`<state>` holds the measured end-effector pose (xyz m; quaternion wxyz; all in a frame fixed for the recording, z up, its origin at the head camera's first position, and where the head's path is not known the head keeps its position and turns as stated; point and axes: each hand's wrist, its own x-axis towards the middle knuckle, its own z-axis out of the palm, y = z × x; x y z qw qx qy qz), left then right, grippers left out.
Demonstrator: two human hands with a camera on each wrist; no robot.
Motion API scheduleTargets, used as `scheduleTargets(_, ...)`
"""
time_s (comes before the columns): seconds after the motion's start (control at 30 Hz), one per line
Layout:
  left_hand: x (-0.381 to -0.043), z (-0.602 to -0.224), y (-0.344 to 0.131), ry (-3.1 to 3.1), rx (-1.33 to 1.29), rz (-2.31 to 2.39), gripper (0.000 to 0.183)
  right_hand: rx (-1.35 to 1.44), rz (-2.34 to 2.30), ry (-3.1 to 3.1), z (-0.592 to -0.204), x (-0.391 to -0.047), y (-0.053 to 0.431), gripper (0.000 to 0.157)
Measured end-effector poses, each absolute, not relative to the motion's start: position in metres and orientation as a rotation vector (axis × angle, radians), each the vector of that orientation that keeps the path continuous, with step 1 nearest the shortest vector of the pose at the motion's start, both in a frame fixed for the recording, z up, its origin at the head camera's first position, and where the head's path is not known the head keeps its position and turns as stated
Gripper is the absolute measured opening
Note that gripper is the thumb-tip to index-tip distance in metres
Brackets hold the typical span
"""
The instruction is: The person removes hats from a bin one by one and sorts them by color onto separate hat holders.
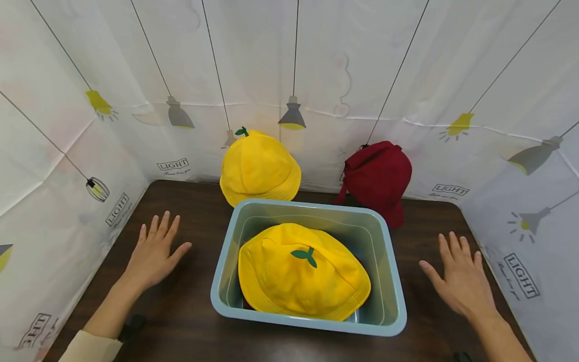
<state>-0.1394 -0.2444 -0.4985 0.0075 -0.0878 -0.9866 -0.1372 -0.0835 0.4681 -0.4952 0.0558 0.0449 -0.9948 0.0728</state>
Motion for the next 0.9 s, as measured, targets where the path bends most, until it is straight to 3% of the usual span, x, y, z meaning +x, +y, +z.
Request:
scheduleTargets(0.37,-0.135,-0.484,-0.239,-3.074,-0.288,-0.412,0.089,0.2,0.262,-2.96,-0.477,-0.082,0.464,0.089)
scheduleTargets(0.9,-0.124,-0.449,-0.22,-2.932,-0.447,-0.355,0.087,0.34,0.231,-2.834,-0.401,-0.077,0.424,0.086)
